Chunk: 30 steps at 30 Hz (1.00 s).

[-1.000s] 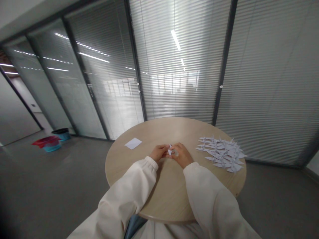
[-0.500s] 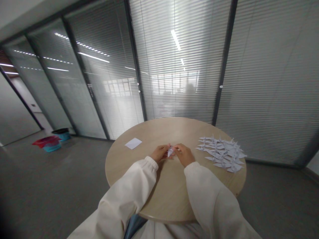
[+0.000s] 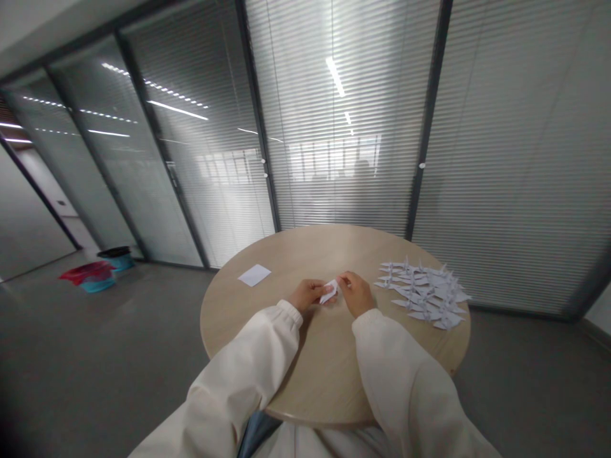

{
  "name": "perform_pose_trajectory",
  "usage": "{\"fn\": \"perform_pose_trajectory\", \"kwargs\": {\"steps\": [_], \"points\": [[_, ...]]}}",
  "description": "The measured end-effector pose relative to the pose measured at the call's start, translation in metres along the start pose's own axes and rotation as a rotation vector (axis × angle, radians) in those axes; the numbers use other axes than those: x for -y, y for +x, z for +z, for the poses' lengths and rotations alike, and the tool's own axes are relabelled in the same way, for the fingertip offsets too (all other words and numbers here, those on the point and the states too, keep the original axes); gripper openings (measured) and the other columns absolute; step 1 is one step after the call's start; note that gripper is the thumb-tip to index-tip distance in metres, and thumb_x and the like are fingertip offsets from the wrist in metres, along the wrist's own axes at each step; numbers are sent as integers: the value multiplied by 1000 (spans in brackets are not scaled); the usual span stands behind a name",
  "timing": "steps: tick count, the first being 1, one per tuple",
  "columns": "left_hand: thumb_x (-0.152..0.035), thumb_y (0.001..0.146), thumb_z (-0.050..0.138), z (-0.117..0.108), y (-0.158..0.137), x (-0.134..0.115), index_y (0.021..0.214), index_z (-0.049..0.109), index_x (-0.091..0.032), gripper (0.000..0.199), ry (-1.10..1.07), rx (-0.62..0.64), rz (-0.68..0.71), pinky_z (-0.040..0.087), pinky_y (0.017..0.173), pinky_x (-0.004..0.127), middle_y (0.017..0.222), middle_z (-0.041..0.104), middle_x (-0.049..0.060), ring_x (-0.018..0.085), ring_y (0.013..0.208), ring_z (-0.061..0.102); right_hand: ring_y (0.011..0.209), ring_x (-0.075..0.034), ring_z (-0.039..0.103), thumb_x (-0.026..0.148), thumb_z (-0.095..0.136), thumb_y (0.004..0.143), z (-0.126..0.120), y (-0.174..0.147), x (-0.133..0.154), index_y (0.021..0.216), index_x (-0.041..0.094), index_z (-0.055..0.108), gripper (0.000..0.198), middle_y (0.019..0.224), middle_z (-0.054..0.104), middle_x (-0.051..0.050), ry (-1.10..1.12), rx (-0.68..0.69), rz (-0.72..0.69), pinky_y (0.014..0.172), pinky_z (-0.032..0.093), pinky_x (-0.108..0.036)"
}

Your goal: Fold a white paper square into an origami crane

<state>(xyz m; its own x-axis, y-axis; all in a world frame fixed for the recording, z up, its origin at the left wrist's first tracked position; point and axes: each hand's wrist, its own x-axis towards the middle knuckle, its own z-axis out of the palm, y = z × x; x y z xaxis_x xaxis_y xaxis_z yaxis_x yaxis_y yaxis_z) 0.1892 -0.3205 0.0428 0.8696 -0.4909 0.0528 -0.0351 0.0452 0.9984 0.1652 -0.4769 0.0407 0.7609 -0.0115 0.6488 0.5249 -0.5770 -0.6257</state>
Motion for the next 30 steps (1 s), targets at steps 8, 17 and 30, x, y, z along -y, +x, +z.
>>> {"fn": "perform_pose_trajectory", "kwargs": {"steps": [8, 17, 30], "points": [[-50, 55, 65, 2, -5, -7, 67, 64, -5, 47, 94, 31, 47, 33, 47, 19, 57, 58, 6, 7, 46, 46, 69, -16, 55, 32, 42, 79, 1, 0, -3, 76, 18, 58, 21, 75, 61, -4, -19, -12, -9, 66, 41, -28], [-47, 53, 68, -5, 0, -3, 71, 67, -9, 42, 97, -236, 130, 33, 50, 20, 56, 55, 1, 8, 50, 44, 75, -17, 59, 38, 51, 73, 3, -1, 1, 84, 18, 60, 24, 82, 65, -4, 203, 119, 159, 71, 44, -30], [-38, 49, 72, -4, 3, -3, 71, 66, -8, 38, 28, -246, 199, 38, 57, 21, 61, 60, 4, 9, 55, 49, 62, -15, 56, 42, 54, 68, 1, 0, 1, 72, 16, 64, 28, 66, 64, -1, 280, 211, 192, 61, 42, -26]]}}
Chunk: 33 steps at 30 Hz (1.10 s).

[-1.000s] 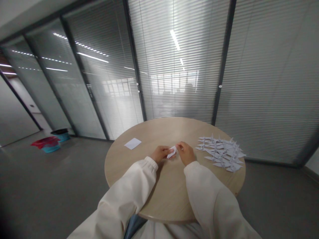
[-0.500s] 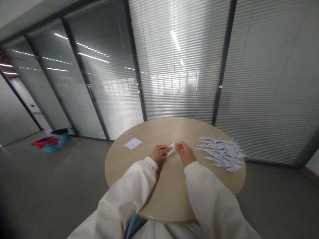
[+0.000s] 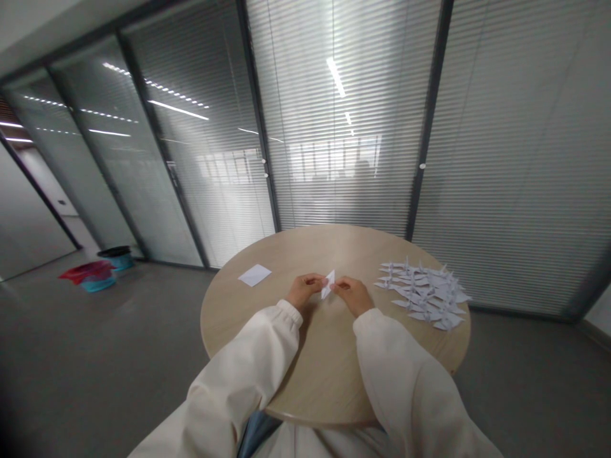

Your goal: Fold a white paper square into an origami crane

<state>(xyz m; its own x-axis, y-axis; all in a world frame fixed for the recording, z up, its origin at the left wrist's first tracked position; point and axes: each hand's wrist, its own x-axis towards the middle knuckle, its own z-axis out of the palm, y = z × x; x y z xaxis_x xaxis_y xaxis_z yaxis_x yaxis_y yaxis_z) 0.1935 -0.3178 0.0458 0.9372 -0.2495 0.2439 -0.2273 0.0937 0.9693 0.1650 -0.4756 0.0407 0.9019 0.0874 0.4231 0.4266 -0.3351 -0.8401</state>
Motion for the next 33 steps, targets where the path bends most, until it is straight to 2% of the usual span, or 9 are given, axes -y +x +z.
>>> {"fn": "perform_pose_trajectory", "kwargs": {"steps": [7, 14, 19, 25, 30, 33], "points": [[-31, 55, 70, -1, 0, -1, 86, 62, -10, 38, 68, 16, 62, 32, 49, 18, 47, 50, -4, 5, 45, 41, 61, -15, 55, 40, 57, 64, -1, 1, -2, 68, 16, 65, 25, 63, 63, 0, 35, -6, 25, 60, 41, -25], [-31, 56, 70, 1, -4, -6, 92, 52, -14, 43, 3, 32, 96, 32, 51, 18, 50, 50, -6, 5, 46, 42, 62, -17, 57, 40, 58, 63, -3, -1, 3, 64, 15, 65, 25, 63, 64, -2, 113, 39, 67, 63, 42, -27], [-32, 61, 67, 2, -5, -6, 87, 47, -15, 37, 18, 55, 138, 30, 51, 17, 50, 47, -7, 5, 46, 40, 60, -16, 56, 37, 57, 65, -4, -1, 4, 61, 15, 64, 24, 60, 63, -1, 117, 47, 60, 62, 41, -27], [-31, 66, 61, 3, -5, -8, 77, 49, -15, 22, 196, 4, 191, 32, 53, 18, 52, 47, -6, 6, 50, 41, 60, -15, 56, 38, 58, 65, -1, 0, 2, 65, 15, 64, 24, 61, 64, -1, 127, 4, 66, 60, 41, -25], [-23, 65, 60, 3, -6, -9, 69, 55, -14, 11, 361, -36, 239, 37, 62, 19, 64, 55, -2, 9, 64, 50, 65, -16, 58, 41, 56, 67, 1, 1, 0, 70, 17, 64, 25, 68, 65, -2, -21, -33, 25, 62, 42, -26], [-18, 65, 58, 3, -4, -5, 73, 58, -13, 9, 406, -17, 222, 39, 65, 20, 69, 59, 0, 10, 67, 52, 66, -16, 58, 40, 55, 68, 1, 1, 1, 72, 18, 64, 24, 70, 65, -2, -103, -45, -7, 64, 43, -26]]}}
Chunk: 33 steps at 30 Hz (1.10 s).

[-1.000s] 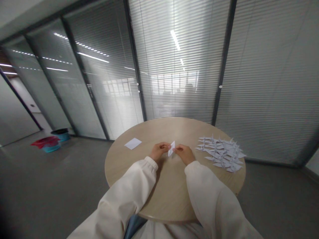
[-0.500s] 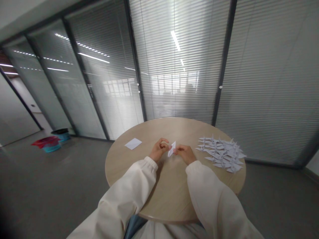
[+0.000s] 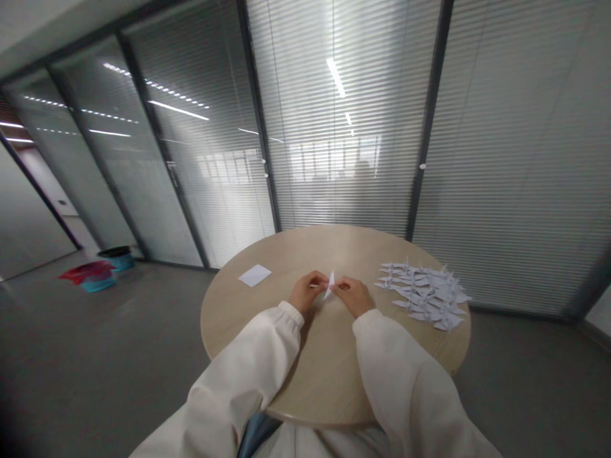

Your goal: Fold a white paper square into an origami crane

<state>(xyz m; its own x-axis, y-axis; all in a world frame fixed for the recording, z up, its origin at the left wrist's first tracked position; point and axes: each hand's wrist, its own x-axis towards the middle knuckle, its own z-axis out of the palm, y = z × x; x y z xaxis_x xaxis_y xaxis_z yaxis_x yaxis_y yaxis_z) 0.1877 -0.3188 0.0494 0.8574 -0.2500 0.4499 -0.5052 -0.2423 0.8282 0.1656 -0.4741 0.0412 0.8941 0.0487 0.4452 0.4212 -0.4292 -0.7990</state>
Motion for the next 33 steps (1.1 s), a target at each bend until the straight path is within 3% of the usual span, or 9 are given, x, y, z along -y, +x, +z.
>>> {"fn": "perform_pose_trajectory", "kwargs": {"steps": [5, 10, 17, 25, 33], "points": [[-16, 70, 53, 4, 0, 5, 91, 58, -13, 21, -125, 83, -47, 42, 64, 21, 76, 62, 4, 10, 68, 55, 65, -14, 57, 35, 54, 69, 2, 0, 1, 70, 19, 61, 17, 70, 64, 0, -71, -47, -53, 65, 43, -26], [-30, 76, 49, 6, -2, 4, 103, 56, -14, 32, -137, 111, -52, 43, 68, 23, 79, 62, 5, 11, 69, 54, 63, -13, 55, 31, 53, 71, 2, 0, 1, 70, 19, 58, 13, 70, 61, 0, -132, -85, -93, 64, 43, -25], [-49, 76, 42, 7, -1, 6, 89, 61, -11, 45, -186, 197, -69, 42, 69, 23, 77, 59, 5, 12, 71, 52, 64, -13, 54, 30, 57, 69, 3, -1, 6, 69, 19, 55, 11, 70, 58, 1, -79, -74, -134, 63, 43, -25], [-49, 62, 61, 6, 5, 13, 88, 61, -9, 48, -427, 143, -230, 42, 64, 24, 74, 59, 5, 12, 66, 52, 71, -15, 53, 19, 61, 64, 4, -2, 4, 83, 21, 59, 19, 79, 52, -1, -87, -36, -268, 59, 44, -26], [-47, 56, 65, 5, 4, 13, 84, 61, -10, 46, -538, 98, -318, 42, 59, 23, 70, 60, 4, 12, 61, 55, 78, -16, 51, 9, 63, 59, 6, -4, 1, 92, 23, 58, 36, 85, 48, -1, -109, 22, -344, 66, 46, -29]]}}
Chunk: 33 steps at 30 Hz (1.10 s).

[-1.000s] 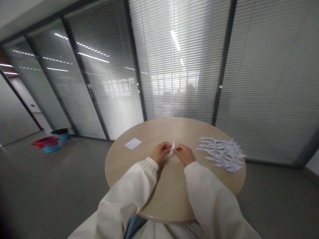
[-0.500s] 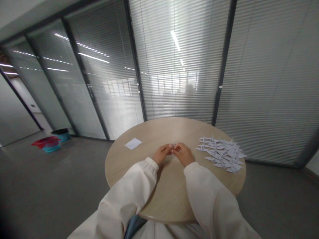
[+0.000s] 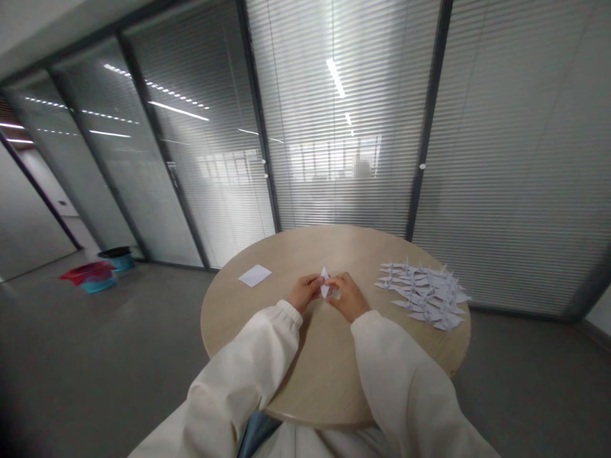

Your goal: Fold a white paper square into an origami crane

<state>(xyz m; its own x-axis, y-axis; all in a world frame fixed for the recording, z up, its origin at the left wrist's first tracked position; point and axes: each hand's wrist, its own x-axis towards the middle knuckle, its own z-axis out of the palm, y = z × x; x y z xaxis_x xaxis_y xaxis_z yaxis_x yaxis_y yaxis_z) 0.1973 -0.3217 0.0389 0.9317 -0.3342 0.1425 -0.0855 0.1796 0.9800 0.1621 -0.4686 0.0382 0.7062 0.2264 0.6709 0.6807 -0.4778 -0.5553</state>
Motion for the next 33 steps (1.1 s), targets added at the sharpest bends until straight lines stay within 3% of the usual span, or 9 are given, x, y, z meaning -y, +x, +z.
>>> {"fn": "perform_pose_trajectory", "kwargs": {"steps": [16, 27, 33], "points": [[-45, 55, 67, 3, -3, -2, 87, 58, -10, 48, -33, 31, -27, 43, 60, 24, 72, 62, 5, 13, 62, 57, 79, -17, 51, 13, 62, 61, 0, 0, 3, 91, 21, 53, 33, 85, 48, -2, -35, -9, 7, 74, 46, -33], [-47, 57, 65, -1, 1, 0, 82, 62, -9, 45, 13, -55, -30, 42, 58, 23, 65, 58, 2, 9, 55, 52, 77, -15, 54, 22, 51, 75, -2, 1, 7, 83, 20, 59, 12, 83, 56, -3, -51, -4, 55, 66, 44, -27], [-52, 60, 61, 1, 1, 3, 80, 60, -8, 48, 24, 53, -63, 42, 57, 24, 66, 61, 5, 11, 57, 54, 73, -15, 54, 27, 44, 81, -3, 2, 0, 79, 19, 57, 16, 79, 58, -3, -90, -83, 76, 67, 42, -26]]}}
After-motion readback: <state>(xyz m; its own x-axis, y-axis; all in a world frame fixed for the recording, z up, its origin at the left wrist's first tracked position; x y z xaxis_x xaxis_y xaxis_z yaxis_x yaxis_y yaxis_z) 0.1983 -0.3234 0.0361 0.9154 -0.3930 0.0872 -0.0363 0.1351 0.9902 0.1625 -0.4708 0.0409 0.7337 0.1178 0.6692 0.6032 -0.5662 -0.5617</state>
